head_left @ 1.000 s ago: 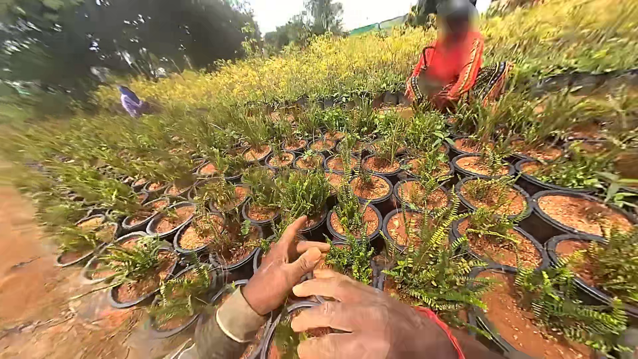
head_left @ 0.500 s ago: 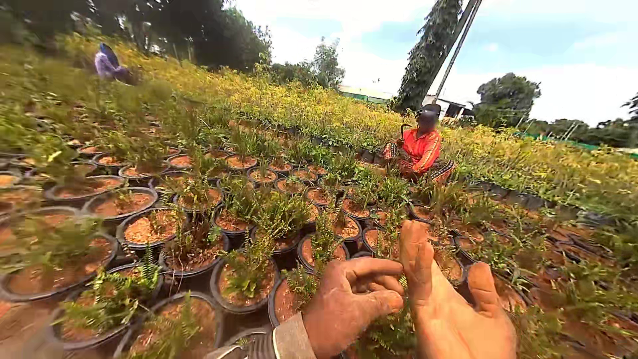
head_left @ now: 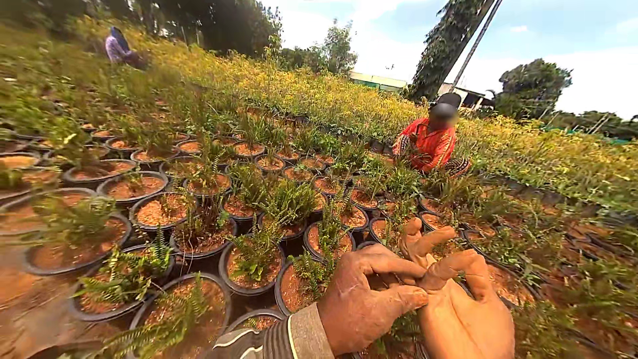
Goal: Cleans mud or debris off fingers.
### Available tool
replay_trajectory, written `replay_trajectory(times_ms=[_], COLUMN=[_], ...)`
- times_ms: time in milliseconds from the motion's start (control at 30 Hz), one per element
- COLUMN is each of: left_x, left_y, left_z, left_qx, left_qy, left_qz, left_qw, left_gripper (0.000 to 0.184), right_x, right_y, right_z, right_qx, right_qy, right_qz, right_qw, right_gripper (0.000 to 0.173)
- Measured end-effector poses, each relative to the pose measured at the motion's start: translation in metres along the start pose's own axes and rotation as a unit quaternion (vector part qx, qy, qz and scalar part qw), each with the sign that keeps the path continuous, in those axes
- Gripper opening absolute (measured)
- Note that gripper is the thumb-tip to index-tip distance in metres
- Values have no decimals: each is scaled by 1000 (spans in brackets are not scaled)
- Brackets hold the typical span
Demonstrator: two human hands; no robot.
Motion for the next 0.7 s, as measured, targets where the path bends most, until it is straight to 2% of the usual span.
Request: replay_trajectory(times_ms=[200,300,400,467,600,700], left_x=[1,1,2,2,1,1], left_y=[-2,-1,1,3,2,3], left_z=[-3,-3,-3,-3,-3,-4], left_qx=[-10,-16,-20,-12,-1,1], left_qy=[26,34,35,38,39,39], left_qz=[-31,-53,-61,-57,-34,-35], left_qw=[999,998,997,998,999,999], left_gripper=[16,16,16,15,15,15], right_x=[4,4,5,6,7,8], right_y=[4,5,5,5,7,6], right_z=[-7,-8,-6,-8,-9,-9], right_qx=[7,91,42,-8,-44,-72], right_qy=[-21,-75,-107,-128,-124,-131], right_qz=[-15,-7,-28,-36,-53,-51], right_qw=[1000,993,993,991,990,987], right_gripper=[43,55,69,69,57,57])
Point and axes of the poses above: each hand's wrist, its own x-axis towards the middle knuckle, its own z-axis out of the palm, y = z × x, the point moved 1 cm from there along x, towards the middle knuckle, and after that the axes turned 2 degrees about x, right-handed, at the moved point
